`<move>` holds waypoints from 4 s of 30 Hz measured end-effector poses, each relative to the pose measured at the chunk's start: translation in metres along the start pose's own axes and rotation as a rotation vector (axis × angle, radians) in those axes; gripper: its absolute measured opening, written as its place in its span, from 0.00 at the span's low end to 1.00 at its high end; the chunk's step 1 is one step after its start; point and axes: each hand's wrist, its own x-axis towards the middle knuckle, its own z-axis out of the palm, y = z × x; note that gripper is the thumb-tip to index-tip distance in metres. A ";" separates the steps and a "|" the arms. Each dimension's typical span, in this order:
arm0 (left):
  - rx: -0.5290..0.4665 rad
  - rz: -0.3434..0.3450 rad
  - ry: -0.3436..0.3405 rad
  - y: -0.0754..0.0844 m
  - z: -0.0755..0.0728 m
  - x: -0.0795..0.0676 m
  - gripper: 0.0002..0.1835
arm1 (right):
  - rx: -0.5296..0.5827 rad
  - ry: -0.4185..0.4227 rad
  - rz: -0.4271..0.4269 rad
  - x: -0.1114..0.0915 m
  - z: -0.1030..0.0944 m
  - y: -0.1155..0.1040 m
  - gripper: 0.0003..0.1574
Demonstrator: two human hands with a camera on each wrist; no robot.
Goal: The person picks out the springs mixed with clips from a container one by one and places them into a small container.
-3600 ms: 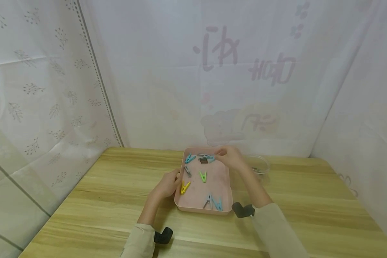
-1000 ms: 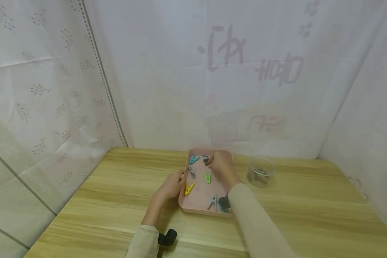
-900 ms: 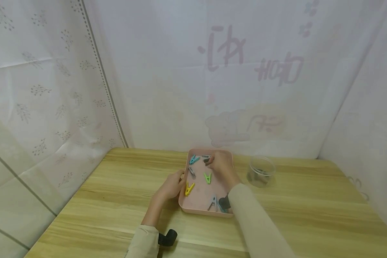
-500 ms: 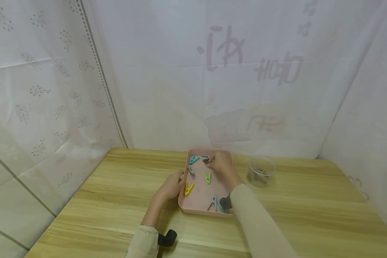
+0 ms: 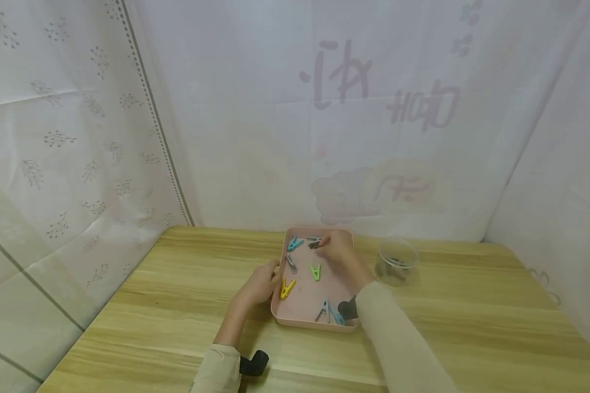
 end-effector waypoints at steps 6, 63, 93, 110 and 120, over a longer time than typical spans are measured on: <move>0.002 0.000 0.005 0.000 0.000 0.000 0.23 | 0.075 -0.028 0.038 0.000 -0.003 -0.001 0.11; 0.009 -0.002 0.010 0.001 0.000 -0.001 0.23 | 0.094 -0.056 -0.144 -0.019 -0.037 0.001 0.13; -0.004 -0.004 0.010 0.000 0.000 0.000 0.24 | 0.076 -0.020 -0.231 -0.036 -0.048 0.002 0.12; 0.039 0.019 0.017 0.002 0.001 -0.001 0.22 | 0.085 0.011 -0.251 -0.048 -0.049 0.007 0.14; 0.049 0.017 0.024 0.001 0.002 0.000 0.21 | 0.114 0.034 -0.217 -0.053 -0.048 0.013 0.13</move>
